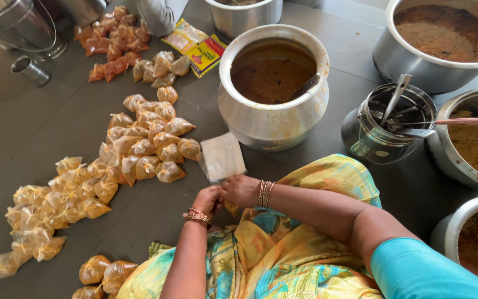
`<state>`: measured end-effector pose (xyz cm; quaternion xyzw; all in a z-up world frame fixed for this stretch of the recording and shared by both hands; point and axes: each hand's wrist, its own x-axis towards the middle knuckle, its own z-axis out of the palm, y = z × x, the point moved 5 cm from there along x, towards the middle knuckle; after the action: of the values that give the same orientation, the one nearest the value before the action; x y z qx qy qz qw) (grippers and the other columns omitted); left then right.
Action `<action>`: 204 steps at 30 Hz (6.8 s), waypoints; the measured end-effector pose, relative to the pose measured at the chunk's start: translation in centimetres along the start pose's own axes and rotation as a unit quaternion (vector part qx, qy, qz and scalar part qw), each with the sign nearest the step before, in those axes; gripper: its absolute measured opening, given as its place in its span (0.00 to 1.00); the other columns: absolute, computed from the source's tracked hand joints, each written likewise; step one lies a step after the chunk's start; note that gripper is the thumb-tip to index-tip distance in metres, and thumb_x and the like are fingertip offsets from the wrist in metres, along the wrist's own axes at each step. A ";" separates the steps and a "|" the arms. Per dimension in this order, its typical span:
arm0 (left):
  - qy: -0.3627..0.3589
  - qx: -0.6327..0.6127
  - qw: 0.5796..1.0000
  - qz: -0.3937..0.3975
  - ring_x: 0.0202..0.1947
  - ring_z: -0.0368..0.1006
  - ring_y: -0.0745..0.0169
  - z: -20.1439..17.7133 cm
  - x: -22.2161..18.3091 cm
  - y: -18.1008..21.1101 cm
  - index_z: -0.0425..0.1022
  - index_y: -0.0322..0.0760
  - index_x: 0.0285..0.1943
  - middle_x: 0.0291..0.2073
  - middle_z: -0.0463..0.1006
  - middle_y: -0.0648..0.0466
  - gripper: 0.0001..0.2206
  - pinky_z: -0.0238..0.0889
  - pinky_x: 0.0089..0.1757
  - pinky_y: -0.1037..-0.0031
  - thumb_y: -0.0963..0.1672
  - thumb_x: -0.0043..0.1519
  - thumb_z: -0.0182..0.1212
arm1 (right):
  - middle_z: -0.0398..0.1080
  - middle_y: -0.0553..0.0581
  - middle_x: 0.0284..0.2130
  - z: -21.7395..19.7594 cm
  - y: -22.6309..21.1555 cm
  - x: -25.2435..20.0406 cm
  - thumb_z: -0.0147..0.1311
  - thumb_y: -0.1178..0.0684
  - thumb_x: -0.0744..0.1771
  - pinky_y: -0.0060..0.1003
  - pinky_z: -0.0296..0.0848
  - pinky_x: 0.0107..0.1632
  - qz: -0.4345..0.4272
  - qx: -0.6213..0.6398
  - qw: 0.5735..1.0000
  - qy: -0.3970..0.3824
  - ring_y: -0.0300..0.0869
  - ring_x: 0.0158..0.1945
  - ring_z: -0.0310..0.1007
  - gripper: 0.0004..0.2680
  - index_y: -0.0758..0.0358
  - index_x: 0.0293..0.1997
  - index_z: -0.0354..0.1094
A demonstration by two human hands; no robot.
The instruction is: The person scoops a brown paste from a large metal pot into small plastic bags using a ladle, then ties each bag and places it on the floor. The process is repeated continuously.
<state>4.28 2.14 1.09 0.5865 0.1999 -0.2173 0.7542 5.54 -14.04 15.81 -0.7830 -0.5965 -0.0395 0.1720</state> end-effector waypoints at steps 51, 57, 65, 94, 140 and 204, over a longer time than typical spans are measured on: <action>0.269 0.619 0.528 0.516 0.40 0.79 0.47 11.9 -13.6 11.3 0.80 0.34 0.44 0.41 0.80 0.48 0.09 0.75 0.42 0.61 0.41 0.56 0.69 | 0.76 0.61 0.42 4.6 8.2 -0.4 0.55 0.59 0.63 0.41 0.72 0.55 0.191 0.594 0.781 0.023 0.48 0.48 0.74 0.10 0.67 0.46 0.75; 0.221 0.498 0.716 0.436 0.38 0.78 0.50 9.1 -11.3 11.1 0.81 0.30 0.38 0.37 0.80 0.45 0.05 0.73 0.41 0.63 0.40 0.56 0.65 | 0.79 0.61 0.41 5.2 7.9 -0.1 0.55 0.55 0.62 0.40 0.72 0.55 0.228 0.497 0.837 0.018 0.47 0.47 0.76 0.11 0.64 0.47 0.76; 0.119 0.164 0.963 0.175 0.37 0.75 0.68 0.9 -4.6 3.9 0.81 0.29 0.46 0.36 0.83 0.53 0.12 0.68 0.42 0.75 0.44 0.63 0.59 | 0.76 0.60 0.40 2.1 6.9 -1.3 0.58 0.57 0.64 0.46 0.76 0.45 0.253 0.212 0.928 0.175 0.55 0.42 0.78 0.08 0.58 0.46 0.74; 0.259 0.562 0.643 0.451 0.38 0.78 0.42 9.4 -11.4 10.7 0.78 0.33 0.42 0.43 0.79 0.44 0.05 0.72 0.40 0.57 0.41 0.62 0.65 | 0.71 0.56 0.33 2.8 6.6 -0.5 0.56 0.70 0.64 0.35 0.76 0.47 0.161 0.483 0.843 0.171 0.39 0.40 0.75 0.12 0.67 0.48 0.59; 0.052 -0.128 0.990 0.018 0.24 0.73 0.66 0.1 -1.9 0.8 0.75 0.34 0.42 0.26 0.76 0.55 0.04 0.67 0.26 0.75 0.41 0.66 0.60 | 0.75 0.52 0.34 -2.1 2.9 -0.4 0.54 0.63 0.62 0.47 0.74 0.51 0.147 0.228 0.955 0.120 0.53 0.47 0.75 0.16 0.61 0.55 0.64; 0.216 0.571 0.752 0.248 0.41 0.78 0.37 2.9 0.7 1.0 0.79 0.33 0.34 0.38 0.81 0.39 0.03 0.72 0.42 0.54 0.40 0.57 0.62 | 0.72 0.66 0.32 9.3 4.0 -2.4 0.62 0.54 0.60 0.56 0.71 0.49 0.199 0.068 0.975 0.069 0.63 0.43 0.74 0.11 0.63 0.40 0.65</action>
<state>5.58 -0.53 2.13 0.9685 0.0439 0.0360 0.2425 7.28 -14.20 5.59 -0.8681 -0.4164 -0.0174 0.2698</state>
